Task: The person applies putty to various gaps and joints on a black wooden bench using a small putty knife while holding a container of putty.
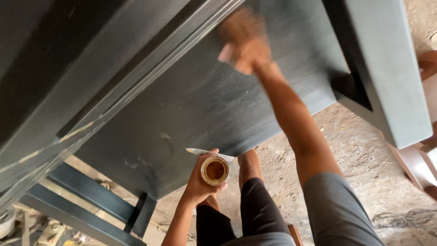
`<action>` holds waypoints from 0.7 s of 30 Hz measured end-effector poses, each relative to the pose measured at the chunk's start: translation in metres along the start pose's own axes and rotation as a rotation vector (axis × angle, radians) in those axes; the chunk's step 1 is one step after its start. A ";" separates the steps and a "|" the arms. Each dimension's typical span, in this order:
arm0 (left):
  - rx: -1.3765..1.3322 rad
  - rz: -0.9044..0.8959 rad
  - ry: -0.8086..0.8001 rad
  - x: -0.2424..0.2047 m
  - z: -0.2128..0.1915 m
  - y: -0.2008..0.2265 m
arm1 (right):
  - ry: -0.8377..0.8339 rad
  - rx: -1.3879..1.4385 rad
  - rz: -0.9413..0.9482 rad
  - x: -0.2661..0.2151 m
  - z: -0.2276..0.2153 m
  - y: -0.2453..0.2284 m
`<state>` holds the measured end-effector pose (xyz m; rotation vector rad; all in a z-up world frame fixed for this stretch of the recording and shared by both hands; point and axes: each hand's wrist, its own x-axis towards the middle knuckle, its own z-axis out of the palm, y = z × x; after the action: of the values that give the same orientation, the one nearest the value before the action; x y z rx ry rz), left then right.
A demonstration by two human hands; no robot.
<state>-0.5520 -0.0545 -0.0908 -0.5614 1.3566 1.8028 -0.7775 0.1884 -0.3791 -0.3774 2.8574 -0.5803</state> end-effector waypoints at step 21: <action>0.228 0.137 -0.079 -0.003 -0.027 -0.007 | 0.047 0.027 0.297 -0.204 -0.073 0.038</action>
<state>-0.5473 -0.0800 -0.1015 -0.2788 1.5512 1.7268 -0.6096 0.3067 -0.2996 0.0668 2.8679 -0.5747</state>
